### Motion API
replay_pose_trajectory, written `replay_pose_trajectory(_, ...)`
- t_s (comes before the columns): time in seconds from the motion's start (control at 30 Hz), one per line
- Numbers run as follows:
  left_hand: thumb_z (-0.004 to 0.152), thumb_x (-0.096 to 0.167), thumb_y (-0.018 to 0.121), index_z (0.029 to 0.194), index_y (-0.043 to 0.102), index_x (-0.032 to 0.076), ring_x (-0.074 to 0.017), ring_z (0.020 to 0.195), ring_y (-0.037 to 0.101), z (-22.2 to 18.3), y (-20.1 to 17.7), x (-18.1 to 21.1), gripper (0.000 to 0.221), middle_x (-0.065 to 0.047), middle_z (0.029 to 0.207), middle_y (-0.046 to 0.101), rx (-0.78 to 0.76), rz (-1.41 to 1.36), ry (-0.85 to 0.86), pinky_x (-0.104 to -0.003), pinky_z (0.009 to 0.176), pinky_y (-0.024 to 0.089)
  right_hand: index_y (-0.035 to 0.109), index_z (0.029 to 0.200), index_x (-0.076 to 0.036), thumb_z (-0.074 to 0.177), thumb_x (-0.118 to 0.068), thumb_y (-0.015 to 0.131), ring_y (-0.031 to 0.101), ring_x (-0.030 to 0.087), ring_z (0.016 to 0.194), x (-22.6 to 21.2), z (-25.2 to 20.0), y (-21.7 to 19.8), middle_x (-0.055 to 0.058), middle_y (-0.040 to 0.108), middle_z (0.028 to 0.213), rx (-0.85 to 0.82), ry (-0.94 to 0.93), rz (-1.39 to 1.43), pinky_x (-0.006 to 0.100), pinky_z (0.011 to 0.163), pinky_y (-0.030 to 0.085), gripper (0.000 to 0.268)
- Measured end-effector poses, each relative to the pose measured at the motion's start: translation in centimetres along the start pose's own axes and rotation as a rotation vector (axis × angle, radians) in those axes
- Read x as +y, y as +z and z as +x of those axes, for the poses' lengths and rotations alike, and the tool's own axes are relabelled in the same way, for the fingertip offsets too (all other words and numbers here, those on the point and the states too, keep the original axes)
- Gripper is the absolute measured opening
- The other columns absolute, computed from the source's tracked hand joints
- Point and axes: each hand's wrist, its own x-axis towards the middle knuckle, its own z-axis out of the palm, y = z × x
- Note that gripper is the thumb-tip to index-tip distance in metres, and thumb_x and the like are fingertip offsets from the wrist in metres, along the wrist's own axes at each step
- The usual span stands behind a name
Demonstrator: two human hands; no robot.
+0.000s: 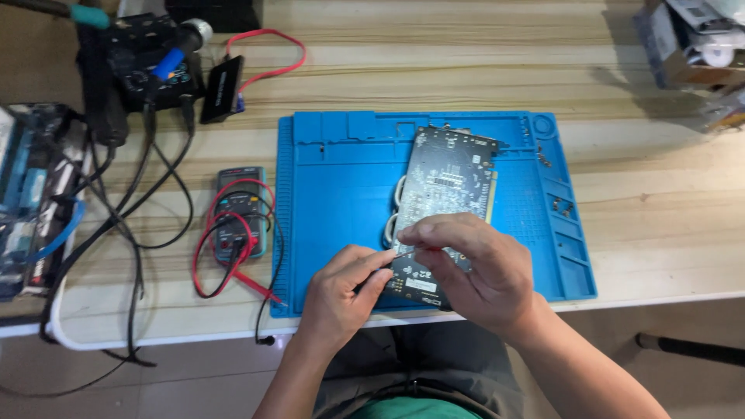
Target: Removing screws from a graphics card and detaching the cooler assembly from the PCB.
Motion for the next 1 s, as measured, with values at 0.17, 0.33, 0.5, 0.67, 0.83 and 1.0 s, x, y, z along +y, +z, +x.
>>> replay_pose_trajectory(0.17,0.105,0.011,0.075,0.141,0.076,0.012,-0.0169,0.094,0.073,-0.1,0.2,-0.1,0.036,-0.004,0.115,0.076,0.011,0.027,0.059,-0.030,0.075,0.060,0.064,0.129,-0.002,0.110,-0.003,0.068,0.086,0.027,0.109,0.0,0.0,0.1,0.012,0.083,0.117,0.019,-0.034,-0.036,0.035,0.098,0.072,0.019)
replay_pose_trajectory(0.33,0.105,0.008,0.075,0.143,0.075,0.010,-0.0161,0.089,0.070,-0.2,0.1,0.1,0.038,-0.005,0.115,0.075,0.006,0.035,0.065,-0.030,0.069,0.058,0.065,0.126,-0.002,0.109,-0.003,0.070,0.086,0.026,0.106,-0.1,-0.3,0.2,0.011,0.083,0.115,0.033,-0.029,-0.073,0.033,0.095,0.072,0.018)
replay_pose_trajectory(0.5,0.104,0.007,0.076,0.144,0.074,0.011,-0.0155,0.088,0.069,-0.3,0.2,0.0,0.040,-0.004,0.114,0.074,0.025,0.062,0.093,-0.029,0.067,0.057,0.065,0.127,-0.001,0.108,-0.001,0.071,0.086,0.027,0.107,0.0,-0.5,0.1,0.013,0.083,0.115,0.044,-0.047,-0.061,0.034,0.095,0.073,0.020)
replay_pose_trajectory(0.67,0.104,0.008,0.076,0.143,0.074,0.011,-0.0170,0.092,0.072,-0.2,0.3,0.0,0.038,-0.005,0.115,0.075,0.028,0.069,0.089,-0.029,0.071,0.060,0.065,0.125,0.000,0.107,-0.001,0.072,0.086,0.027,0.105,0.0,-0.3,0.0,0.014,0.083,0.113,0.039,-0.033,-0.047,0.034,0.095,0.073,0.019)
replay_pose_trajectory(0.83,0.104,0.015,0.075,0.133,0.078,0.009,-0.0212,0.106,0.079,0.0,0.0,0.7,0.029,-0.008,0.121,0.079,0.036,0.034,0.027,-0.033,0.082,0.067,0.066,0.125,-0.002,0.104,-0.005,0.080,0.087,0.028,0.097,0.3,0.5,0.6,0.014,0.082,0.111,0.000,-0.155,-0.095,0.033,0.083,0.072,0.025)
replay_pose_trajectory(1.0,0.105,0.051,0.067,0.130,0.074,0.017,-0.0160,0.086,0.068,-0.1,0.2,1.5,0.043,-0.001,0.109,0.073,0.025,0.073,-0.025,-0.033,0.068,0.058,0.065,0.130,-0.004,0.107,-0.010,0.081,0.082,0.026,0.084,0.0,1.8,1.8,0.016,0.081,0.101,-0.028,-0.233,-0.086,0.033,0.071,0.065,0.028)
